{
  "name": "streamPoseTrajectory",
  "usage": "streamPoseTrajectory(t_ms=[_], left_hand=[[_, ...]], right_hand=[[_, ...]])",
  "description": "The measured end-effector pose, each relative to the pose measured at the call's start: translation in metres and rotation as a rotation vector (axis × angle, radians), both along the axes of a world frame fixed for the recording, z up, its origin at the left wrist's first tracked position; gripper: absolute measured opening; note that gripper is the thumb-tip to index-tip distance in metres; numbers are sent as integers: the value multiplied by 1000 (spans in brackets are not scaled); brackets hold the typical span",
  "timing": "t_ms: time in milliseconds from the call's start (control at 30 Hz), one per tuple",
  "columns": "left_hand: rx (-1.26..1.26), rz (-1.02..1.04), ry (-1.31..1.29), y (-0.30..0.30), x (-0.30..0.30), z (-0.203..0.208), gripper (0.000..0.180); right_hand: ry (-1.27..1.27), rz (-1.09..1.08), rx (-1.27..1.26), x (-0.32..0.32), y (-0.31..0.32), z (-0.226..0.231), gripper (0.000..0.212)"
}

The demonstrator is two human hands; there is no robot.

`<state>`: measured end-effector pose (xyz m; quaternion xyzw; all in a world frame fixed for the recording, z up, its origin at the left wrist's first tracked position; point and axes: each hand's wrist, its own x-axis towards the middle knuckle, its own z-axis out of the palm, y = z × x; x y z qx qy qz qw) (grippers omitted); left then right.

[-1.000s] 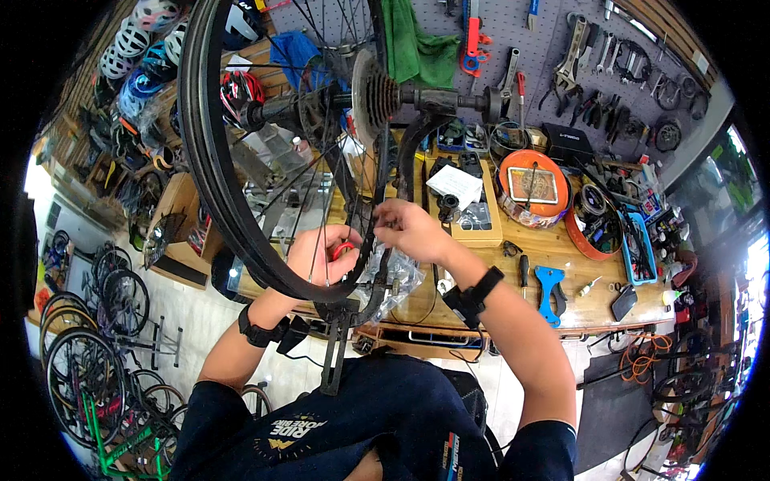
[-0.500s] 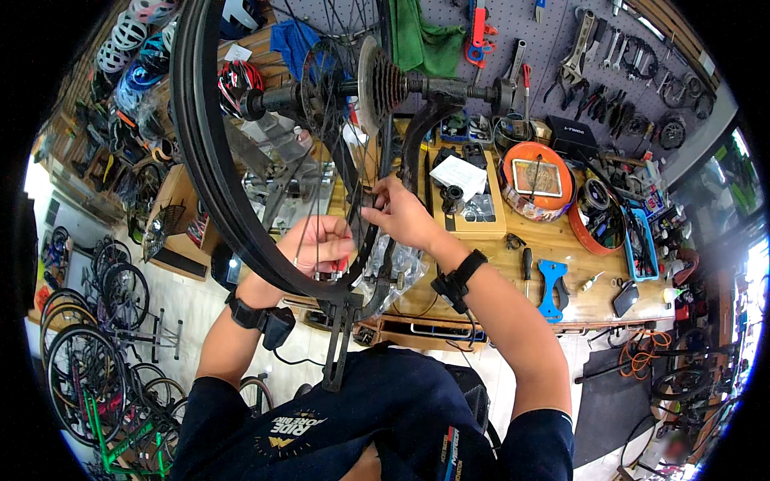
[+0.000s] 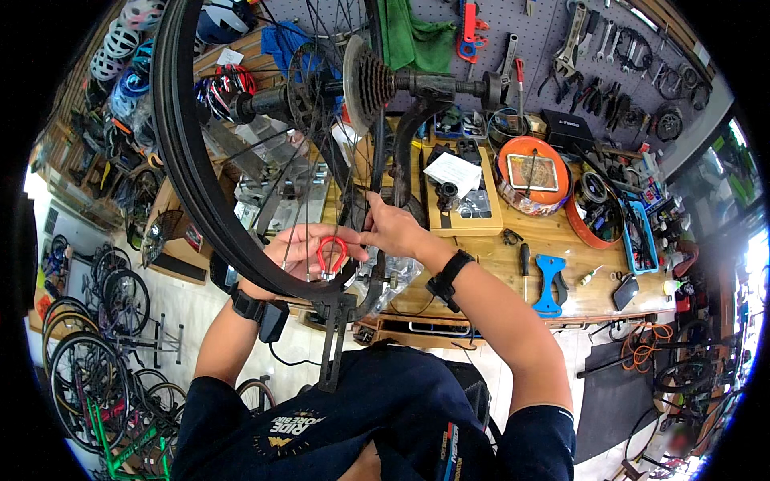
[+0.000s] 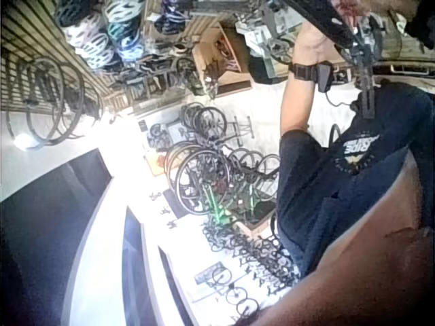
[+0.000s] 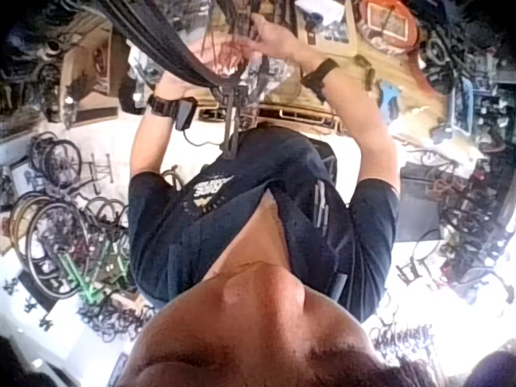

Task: The person uses a spoke wrench to adjust individual spokes on a bicycle wheel while it is mounted on a truing stand, checking the alignment against a blue truing gauge.

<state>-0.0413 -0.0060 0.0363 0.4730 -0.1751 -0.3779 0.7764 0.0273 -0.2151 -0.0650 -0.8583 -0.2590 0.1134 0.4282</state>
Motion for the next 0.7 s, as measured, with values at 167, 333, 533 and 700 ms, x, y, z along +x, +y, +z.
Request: streamPoseTrajectory(t_ms=[167,333,533,700], left_hand=[[-35,-22,12,4,8,-17,50],[219,139,-199,1,8,-21,29],[768,363,-773,-16,3,-9,21],[628,370,-687,-22,-4,-4,27]], right_hand=[[-75,15,13,1,2,-1,82],[-49,-13,17,-1,5,-3,79],[-49,-45,28,1,0,-4,75],[-99,-98,-2,6,1,-7,72]])
